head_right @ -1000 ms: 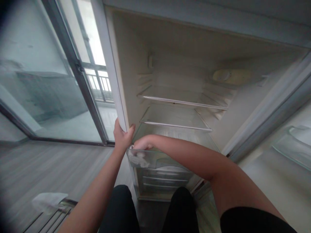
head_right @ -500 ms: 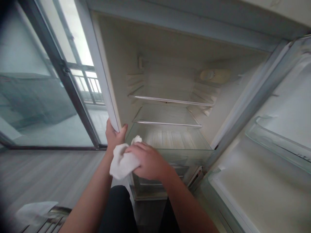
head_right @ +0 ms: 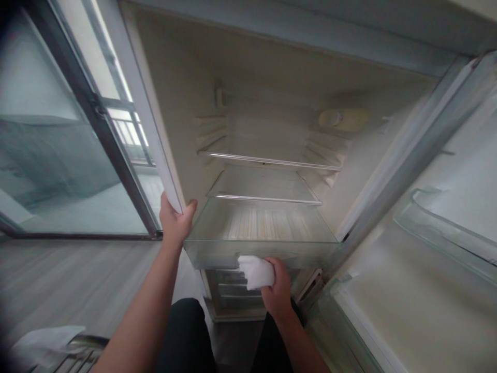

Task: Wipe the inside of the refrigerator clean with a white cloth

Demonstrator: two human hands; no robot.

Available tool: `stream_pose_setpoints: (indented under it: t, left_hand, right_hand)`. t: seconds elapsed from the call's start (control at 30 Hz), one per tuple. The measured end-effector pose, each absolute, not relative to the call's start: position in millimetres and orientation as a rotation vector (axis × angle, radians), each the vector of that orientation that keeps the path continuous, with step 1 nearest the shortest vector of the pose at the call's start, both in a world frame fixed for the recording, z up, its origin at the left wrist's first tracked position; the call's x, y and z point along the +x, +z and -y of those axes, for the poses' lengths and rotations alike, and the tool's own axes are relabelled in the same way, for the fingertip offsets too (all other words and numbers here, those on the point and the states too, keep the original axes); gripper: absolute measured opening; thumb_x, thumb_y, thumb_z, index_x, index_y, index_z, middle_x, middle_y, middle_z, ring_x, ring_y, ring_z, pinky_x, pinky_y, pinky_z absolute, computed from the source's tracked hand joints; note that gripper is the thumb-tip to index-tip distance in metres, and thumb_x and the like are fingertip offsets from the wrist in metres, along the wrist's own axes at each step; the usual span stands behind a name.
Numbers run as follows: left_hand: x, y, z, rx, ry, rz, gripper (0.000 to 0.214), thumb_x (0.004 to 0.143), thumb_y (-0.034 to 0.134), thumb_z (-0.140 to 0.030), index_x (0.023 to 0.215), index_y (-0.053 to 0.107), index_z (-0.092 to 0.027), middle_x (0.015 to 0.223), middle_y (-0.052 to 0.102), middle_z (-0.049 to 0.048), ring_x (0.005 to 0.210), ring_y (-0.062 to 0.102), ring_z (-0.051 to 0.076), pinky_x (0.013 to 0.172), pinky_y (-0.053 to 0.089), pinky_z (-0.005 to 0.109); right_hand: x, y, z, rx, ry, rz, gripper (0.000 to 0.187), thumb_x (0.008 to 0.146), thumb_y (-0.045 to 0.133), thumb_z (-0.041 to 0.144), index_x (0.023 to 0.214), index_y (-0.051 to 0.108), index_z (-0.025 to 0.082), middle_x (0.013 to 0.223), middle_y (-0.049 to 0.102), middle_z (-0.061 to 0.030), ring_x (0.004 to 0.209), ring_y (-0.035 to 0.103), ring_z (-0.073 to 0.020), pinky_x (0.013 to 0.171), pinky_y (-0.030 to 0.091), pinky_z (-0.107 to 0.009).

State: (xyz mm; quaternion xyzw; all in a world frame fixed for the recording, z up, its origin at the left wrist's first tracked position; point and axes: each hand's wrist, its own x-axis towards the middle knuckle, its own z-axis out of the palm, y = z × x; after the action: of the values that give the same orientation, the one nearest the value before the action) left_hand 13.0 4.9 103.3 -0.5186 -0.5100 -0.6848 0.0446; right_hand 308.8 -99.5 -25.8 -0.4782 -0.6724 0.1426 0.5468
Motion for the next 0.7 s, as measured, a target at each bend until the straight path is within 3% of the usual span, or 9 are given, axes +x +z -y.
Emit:
stream_pose_setpoints:
  t: [0.4,0.7]
  left_hand:
    - [14,106,-2,-1.572,-2.098,1.572,0.056,0.077,0.072,-0.037,0.128,0.057,-0.02,0.117,0.067,0.0094,0.108,0.065,0.026,0.098,0.054,0.041]
    - [11,104,-4,-1.577,-2.055,1.576,0.061,0.077,0.072,-0.041,0.132,0.056,-0.018,0.121,0.067,0.0113,0.111,0.065,0.028,0.101,0.052,0.043]
  right_hand:
    - [298,-15,55,-1.245,0.377,1.618,0.054,0.062,0.048,0.015,0.116,0.055,0.02,0.11,0.065,-0.0089,0.104,0.061,-0.0268,0.093,0.049,-0.039]
    - [289,3,-6,-1.275,0.561,1.574,0.049,0.067,0.049,0.017,0.116,0.053,0.018,0.114,0.064,-0.0095,0.108,0.06,-0.0249,0.097,0.047,-0.035]
